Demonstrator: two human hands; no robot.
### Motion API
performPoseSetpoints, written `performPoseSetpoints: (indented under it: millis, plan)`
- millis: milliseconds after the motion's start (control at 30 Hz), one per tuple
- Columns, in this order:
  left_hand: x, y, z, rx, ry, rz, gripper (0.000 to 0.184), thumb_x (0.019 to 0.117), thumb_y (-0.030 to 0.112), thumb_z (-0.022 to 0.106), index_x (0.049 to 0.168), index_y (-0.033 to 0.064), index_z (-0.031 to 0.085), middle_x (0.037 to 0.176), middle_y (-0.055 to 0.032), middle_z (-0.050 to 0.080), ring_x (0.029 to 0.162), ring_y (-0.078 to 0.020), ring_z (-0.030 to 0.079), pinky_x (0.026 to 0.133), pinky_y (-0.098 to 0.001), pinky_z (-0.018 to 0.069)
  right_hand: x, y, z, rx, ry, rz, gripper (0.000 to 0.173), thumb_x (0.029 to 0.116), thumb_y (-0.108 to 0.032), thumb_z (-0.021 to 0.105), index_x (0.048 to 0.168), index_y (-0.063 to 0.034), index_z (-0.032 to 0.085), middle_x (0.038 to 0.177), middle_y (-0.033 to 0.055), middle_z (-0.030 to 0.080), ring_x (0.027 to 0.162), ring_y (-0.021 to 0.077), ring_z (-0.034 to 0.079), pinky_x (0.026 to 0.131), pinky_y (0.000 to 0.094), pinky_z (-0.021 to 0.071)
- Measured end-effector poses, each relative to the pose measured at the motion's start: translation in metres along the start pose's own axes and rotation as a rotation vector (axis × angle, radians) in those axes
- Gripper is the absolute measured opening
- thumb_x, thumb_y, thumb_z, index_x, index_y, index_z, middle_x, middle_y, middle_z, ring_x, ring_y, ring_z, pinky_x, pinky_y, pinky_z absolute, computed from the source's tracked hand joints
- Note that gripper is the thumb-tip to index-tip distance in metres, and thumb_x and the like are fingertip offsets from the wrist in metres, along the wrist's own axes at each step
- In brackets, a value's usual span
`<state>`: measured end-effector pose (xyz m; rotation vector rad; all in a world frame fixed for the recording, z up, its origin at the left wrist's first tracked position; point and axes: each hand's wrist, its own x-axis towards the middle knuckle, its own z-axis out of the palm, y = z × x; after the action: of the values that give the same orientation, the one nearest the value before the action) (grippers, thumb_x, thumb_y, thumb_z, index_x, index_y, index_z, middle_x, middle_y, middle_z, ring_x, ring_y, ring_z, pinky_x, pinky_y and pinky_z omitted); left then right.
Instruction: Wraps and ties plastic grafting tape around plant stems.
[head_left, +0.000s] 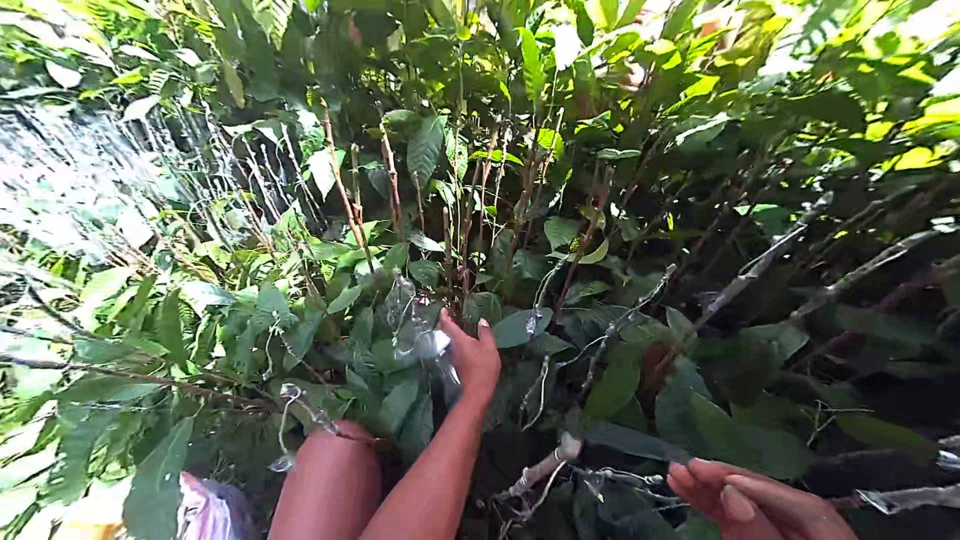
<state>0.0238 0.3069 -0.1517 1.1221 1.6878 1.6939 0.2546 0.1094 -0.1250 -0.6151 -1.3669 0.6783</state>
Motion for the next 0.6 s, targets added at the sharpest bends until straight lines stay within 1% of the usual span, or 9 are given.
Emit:
performPoseSetpoints:
  millis: [67, 167, 200, 300, 367, 433, 467, 533, 600]
  plan:
    - [0.01, -0.008, 0.0, 0.186, -0.059, 0.03, 0.064, 0.1038, 0.026, 0.056, 0.157, -0.0002, 0.032, 0.147, -0.0283, 0.051, 0.129, -0.0405, 0.058, 0.108, -0.0561, 0.0467, -0.001, 0.0, 0.003, -0.013, -0.032, 0.0, 0.021, 0.1023, -0.012, 0.063, 0.117, -0.0215, 0.073, 0.115, -0.0007, 0.076, 0.101, 0.0176, 0.075, 0.091, 0.034, 0.0637]
    - [0.019, -0.02, -0.003, 0.276, -0.2, 0.173, 0.041, 0.1085, 0.02, 0.045, 0.141, -0.0022, 0.053, 0.133, -0.0262, 0.062, 0.12, -0.0376, 0.063, 0.105, -0.0526, 0.0495, 0.0, 0.0, 0.008, -0.014, -0.038, 0.038, 0.021, 0.1031, -0.012, 0.061, 0.118, -0.0216, 0.072, 0.111, 0.0005, 0.077, 0.098, 0.0177, 0.076, 0.088, 0.0346, 0.0643]
    - [0.022, -0.027, -0.003, 0.298, -0.24, 0.23, 0.038, 0.1084, 0.02, 0.045, 0.137, -0.0014, 0.058, 0.128, -0.0256, 0.064, 0.118, -0.038, 0.065, 0.103, -0.0537, 0.0502, 0.002, -0.003, 0.011, 0.013, -0.021, 0.065, 0.02, 0.1031, -0.012, 0.061, 0.117, -0.0213, 0.072, 0.109, 0.0021, 0.077, 0.095, 0.0182, 0.076, 0.086, 0.0351, 0.0646]
    - [0.027, -0.045, -0.008, 0.31, -0.363, 0.415, 0.036, 0.1074, 0.024, 0.049, 0.131, 0.0009, 0.064, 0.117, -0.0229, 0.07, 0.108, -0.0386, 0.07, 0.096, -0.0567, 0.054, 0.014, -0.017, 0.028, 0.069, 0.049, 0.14, 0.018, 0.1026, -0.012, 0.061, 0.113, -0.0205, 0.073, 0.104, 0.0045, 0.078, 0.089, 0.018, 0.077, 0.082, 0.0349, 0.0654]
    - [0.03, -0.055, -0.009, 0.165, -0.365, 0.484, 0.032, 0.1046, 0.021, 0.055, 0.124, -0.001, 0.069, 0.112, -0.02, 0.073, 0.104, -0.0335, 0.072, 0.096, -0.0523, 0.0554, 0.03, -0.022, 0.044, 0.055, 0.033, 0.153, 0.018, 0.1005, -0.014, 0.065, 0.112, -0.0216, 0.076, 0.101, 0.0031, 0.078, 0.086, 0.0155, 0.076, 0.079, 0.0323, 0.0654]
    - [0.034, -0.06, -0.008, 0.003, -0.367, 0.408, 0.029, 0.1019, 0.018, 0.059, 0.12, -0.0013, 0.07, 0.109, -0.0156, 0.074, 0.1, -0.0247, 0.072, 0.094, -0.0442, 0.0566, 0.055, -0.019, 0.065, -0.024, -0.037, 0.144, 0.016, 0.0975, -0.018, 0.07, 0.111, -0.0209, 0.077, 0.098, 0.0007, 0.078, 0.082, 0.0127, 0.075, 0.075, 0.0301, 0.0655]
    - [0.034, -0.061, -0.006, -0.056, -0.373, 0.358, 0.028, 0.1006, 0.017, 0.061, 0.118, -0.002, 0.07, 0.106, -0.0148, 0.074, 0.096, -0.023, 0.072, 0.092, -0.043, 0.0572, 0.071, -0.017, 0.078, -0.089, -0.068, 0.169, 0.014, 0.0964, -0.019, 0.071, 0.109, -0.0191, 0.077, 0.095, -0.0007, 0.077, 0.08, 0.0116, 0.075, 0.073, 0.0298, 0.0656]
    - [0.035, -0.064, -0.006, -0.117, -0.392, 0.31, 0.025, 0.0994, 0.017, 0.063, 0.114, -0.0016, 0.071, 0.101, -0.0133, 0.074, 0.091, -0.0207, 0.072, 0.088, -0.0421, 0.0575, 0.108, -0.014, 0.108, -0.243, -0.142, 0.311, 0.013, 0.097, -0.01, 0.065, 0.108, -0.0079, 0.071, 0.091, 0.0005, 0.075, 0.077, 0.0127, 0.074, 0.074, 0.0317, 0.0654]
    - [0.039, -0.069, -0.007, -0.177, -0.412, 0.313, 0.023, 0.099, 0.017, 0.063, 0.111, -0.0007, 0.073, 0.098, -0.0108, 0.075, 0.089, -0.017, 0.072, 0.086, -0.0391, 0.0581, 0.149, 0.002, 0.134, -0.421, -0.268, 0.512, 0.016, 0.1021, -0.008, 0.059, 0.112, 0.0011, 0.068, 0.091, 0.003, 0.073, 0.079, 0.012, 0.073, 0.078, 0.0298, 0.064]
